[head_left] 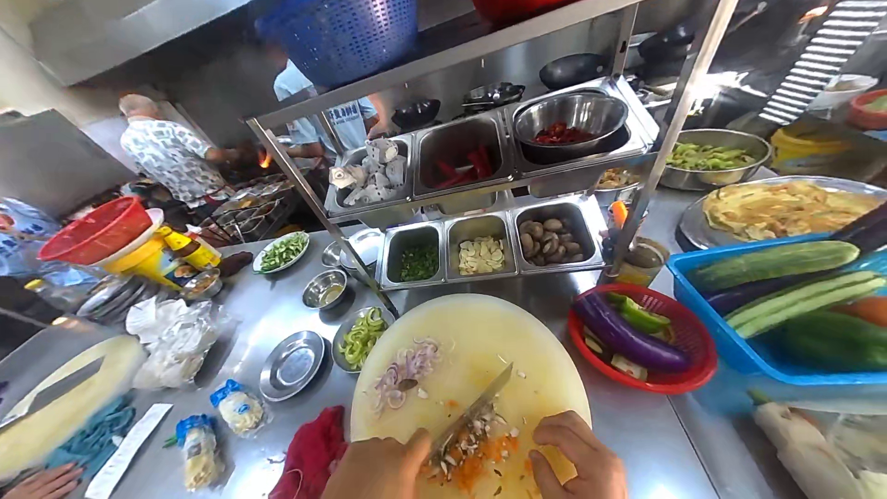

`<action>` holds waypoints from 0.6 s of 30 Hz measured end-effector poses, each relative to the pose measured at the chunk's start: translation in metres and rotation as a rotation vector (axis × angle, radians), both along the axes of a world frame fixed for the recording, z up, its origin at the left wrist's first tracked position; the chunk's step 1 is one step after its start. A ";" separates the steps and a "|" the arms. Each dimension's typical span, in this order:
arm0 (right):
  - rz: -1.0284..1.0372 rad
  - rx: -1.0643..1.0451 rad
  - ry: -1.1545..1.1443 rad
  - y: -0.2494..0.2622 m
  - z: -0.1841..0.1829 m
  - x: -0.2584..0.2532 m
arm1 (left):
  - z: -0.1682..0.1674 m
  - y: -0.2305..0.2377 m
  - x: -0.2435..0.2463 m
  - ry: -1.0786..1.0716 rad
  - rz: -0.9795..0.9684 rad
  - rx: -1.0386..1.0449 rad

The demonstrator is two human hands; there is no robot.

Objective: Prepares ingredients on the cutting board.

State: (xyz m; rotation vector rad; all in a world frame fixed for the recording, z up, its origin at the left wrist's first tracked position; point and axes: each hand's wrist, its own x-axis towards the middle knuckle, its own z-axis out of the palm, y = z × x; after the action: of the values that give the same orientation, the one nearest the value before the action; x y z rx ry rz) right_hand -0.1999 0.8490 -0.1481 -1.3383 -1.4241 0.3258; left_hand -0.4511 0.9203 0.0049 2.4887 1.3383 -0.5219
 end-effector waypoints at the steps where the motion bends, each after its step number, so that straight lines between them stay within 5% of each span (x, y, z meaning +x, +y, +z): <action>1: 0.005 -0.002 0.003 -0.002 -0.001 -0.002 | 0.013 -0.002 0.005 0.026 0.037 -0.063; 6: 0.022 0.003 0.010 -0.010 -0.004 -0.014 | 0.001 -0.018 0.028 0.034 0.240 -0.266; 18: 0.138 0.090 -0.083 -0.020 0.007 -0.025 | 0.011 -0.002 0.025 0.070 0.307 -0.270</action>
State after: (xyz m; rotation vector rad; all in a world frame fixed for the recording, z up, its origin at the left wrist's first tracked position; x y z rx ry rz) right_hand -0.2253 0.8294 -0.1410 -1.1955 -1.5860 0.2957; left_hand -0.4261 0.9178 0.0157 2.0222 1.5270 -0.6719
